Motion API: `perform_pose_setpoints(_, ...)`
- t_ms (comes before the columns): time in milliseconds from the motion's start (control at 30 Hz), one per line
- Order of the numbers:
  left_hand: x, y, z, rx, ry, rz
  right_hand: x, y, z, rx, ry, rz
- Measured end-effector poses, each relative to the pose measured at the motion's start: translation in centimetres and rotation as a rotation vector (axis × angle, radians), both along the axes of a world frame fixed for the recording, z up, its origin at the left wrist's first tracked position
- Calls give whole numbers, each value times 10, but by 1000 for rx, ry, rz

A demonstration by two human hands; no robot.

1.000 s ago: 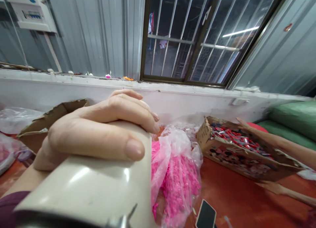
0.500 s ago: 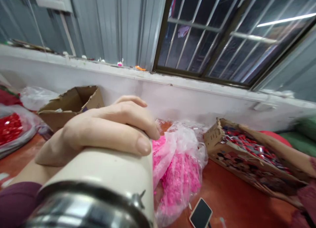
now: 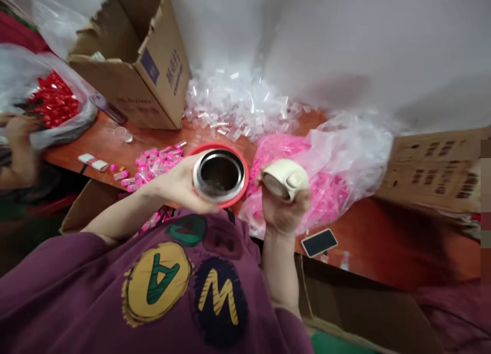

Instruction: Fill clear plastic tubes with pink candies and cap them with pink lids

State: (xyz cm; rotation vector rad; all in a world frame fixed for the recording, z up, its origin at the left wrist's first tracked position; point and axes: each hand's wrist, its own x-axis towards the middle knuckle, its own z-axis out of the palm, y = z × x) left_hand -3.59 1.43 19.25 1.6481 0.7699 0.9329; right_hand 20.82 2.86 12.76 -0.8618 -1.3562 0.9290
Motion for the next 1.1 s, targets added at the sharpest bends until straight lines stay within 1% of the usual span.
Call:
perform_pose_setpoints(67, 1, 7, -30, -67, 56, 103, -1, 5, -10, 9, 27, -47)
perform_pose_setpoints(133, 2, 11, -53, -120, 105, 157, -8, 14, -12, 26, -35, -76)
perform_pose_setpoints(200, 3, 13, -68, -157, 150, 170, -19, 20, -11, 35, -146, -78)
perform_pose_setpoints(267, 2, 12, -77, -187, 184, 161, -29, 22, -10, 24, -237, -36)
perform_pose_setpoints(367, -1, 10, -83, -225, 202, 144, -34, 20, -15, -16, -283, 57)
perform_pose_setpoints(467, -6, 10, -88, -248, 192, 120, -29, 18, -20, -72, -289, 120)
perform_pose_setpoints(600, -10, 11, -93, -297, 123, 38, -22, 22, -26, -122, -311, 184)
perform_pose_setpoints(733, -9, 10, -95, -370, 44, -31, -20, 28, -42, -166, -307, 257)
perform_pose_setpoints(833, -6, 10, -95, -421, 14, -24, -24, 29, -56, -162, -270, 229)
perform_pose_setpoints(867, -4, 9, -96, -426, 11, -5, -27, 28, -60, -154, -267, 207)
perform_pose_setpoints(933, 2, 7, -97, -402, 33, 76, -33, 25, -65, -144, -284, 157)
perform_pose_setpoints(1067, 16, 1, -103, -285, 233, 384, -46, 18, -72, -142, -306, -11)
perform_pose_setpoints(1100, 18, 0, -105, -269, 287, 443, -47, 18, -73, -155, -310, -46)
